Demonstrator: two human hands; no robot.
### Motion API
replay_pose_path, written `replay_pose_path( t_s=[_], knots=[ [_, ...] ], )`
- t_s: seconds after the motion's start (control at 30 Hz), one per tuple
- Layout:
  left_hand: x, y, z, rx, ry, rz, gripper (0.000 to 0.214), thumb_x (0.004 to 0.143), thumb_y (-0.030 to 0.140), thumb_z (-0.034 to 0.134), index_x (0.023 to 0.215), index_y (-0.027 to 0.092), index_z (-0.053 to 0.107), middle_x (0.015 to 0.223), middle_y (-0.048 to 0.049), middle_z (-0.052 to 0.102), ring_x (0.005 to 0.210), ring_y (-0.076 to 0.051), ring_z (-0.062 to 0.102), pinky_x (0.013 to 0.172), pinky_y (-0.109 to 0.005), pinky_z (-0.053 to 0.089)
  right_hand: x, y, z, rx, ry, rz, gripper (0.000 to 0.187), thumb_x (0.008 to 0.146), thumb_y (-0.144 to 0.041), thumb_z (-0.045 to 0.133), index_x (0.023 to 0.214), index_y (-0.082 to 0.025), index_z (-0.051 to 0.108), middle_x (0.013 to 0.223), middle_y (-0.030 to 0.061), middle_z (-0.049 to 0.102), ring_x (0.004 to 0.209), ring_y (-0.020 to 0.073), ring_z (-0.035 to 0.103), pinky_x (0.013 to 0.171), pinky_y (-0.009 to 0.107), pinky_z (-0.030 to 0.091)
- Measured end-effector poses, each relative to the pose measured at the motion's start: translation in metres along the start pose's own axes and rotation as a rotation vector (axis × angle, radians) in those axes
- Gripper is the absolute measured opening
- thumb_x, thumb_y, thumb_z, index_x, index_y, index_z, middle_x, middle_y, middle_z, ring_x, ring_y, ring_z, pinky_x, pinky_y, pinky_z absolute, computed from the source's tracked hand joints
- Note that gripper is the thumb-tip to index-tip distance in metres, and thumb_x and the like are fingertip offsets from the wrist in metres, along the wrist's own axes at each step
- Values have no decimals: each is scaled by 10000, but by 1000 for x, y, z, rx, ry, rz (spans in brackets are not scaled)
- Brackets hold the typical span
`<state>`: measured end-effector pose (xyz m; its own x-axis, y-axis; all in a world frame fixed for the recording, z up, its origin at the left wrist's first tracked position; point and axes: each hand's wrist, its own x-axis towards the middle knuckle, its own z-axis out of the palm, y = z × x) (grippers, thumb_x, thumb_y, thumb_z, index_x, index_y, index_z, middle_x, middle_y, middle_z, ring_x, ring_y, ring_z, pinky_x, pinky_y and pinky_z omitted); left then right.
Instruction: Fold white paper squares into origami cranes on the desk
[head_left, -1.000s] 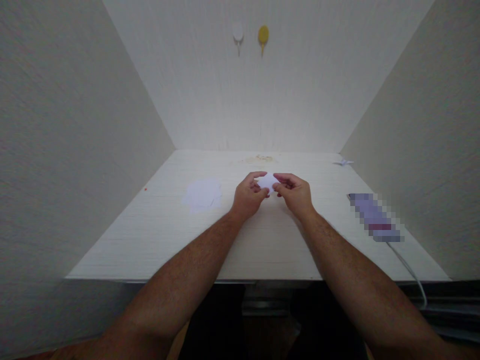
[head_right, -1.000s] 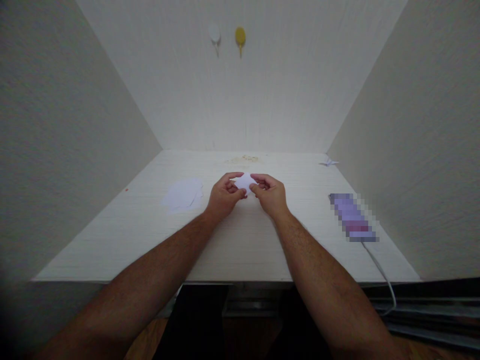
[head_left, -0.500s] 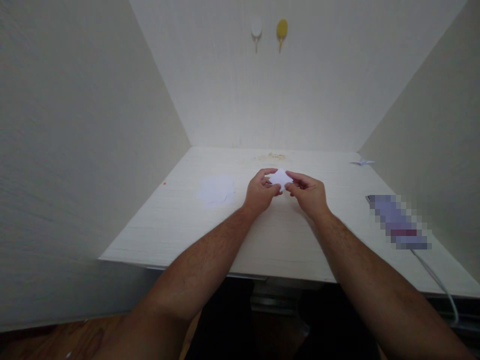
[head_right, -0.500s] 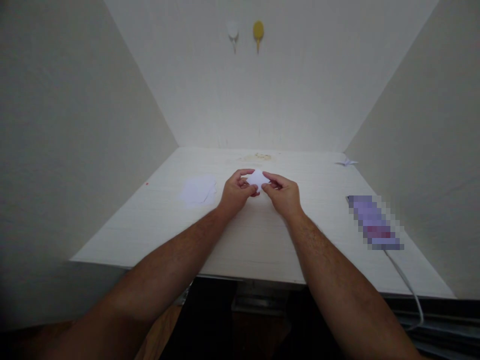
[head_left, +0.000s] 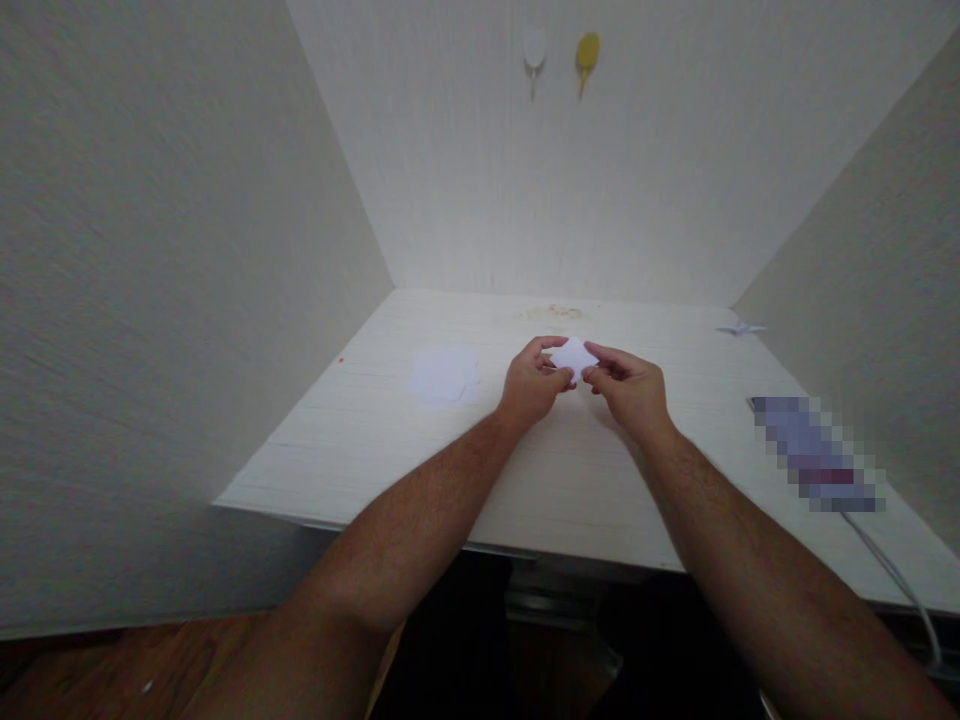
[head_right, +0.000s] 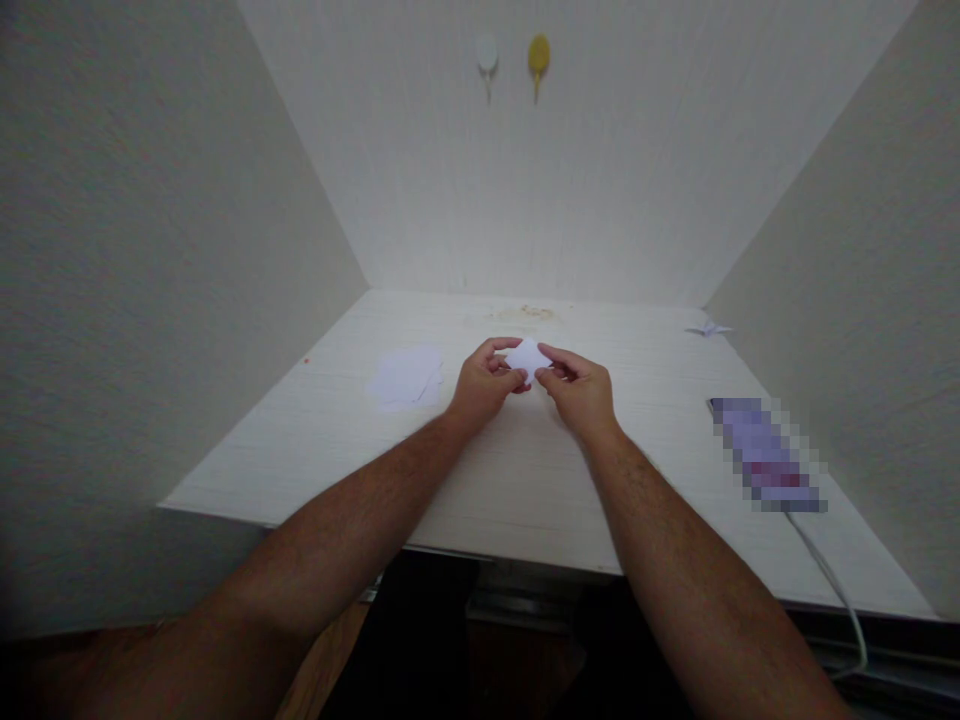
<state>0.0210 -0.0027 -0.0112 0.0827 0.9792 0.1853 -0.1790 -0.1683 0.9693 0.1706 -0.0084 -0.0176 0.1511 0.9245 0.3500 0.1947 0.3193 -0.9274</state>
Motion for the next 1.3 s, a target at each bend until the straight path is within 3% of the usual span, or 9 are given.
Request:
replay_pose_path(
  t_s=[1.3],
  knots=[
    [1,-2,1,19,7,-18,451,695,74,654,1129,167,569,708,28,647,570,-93,634,595,-239,563,-2,-8,2,11,6,-9,405,666,-254,742,1065,-188,753,652,-10,632,524,99,501,511,276,436]
  ],
)
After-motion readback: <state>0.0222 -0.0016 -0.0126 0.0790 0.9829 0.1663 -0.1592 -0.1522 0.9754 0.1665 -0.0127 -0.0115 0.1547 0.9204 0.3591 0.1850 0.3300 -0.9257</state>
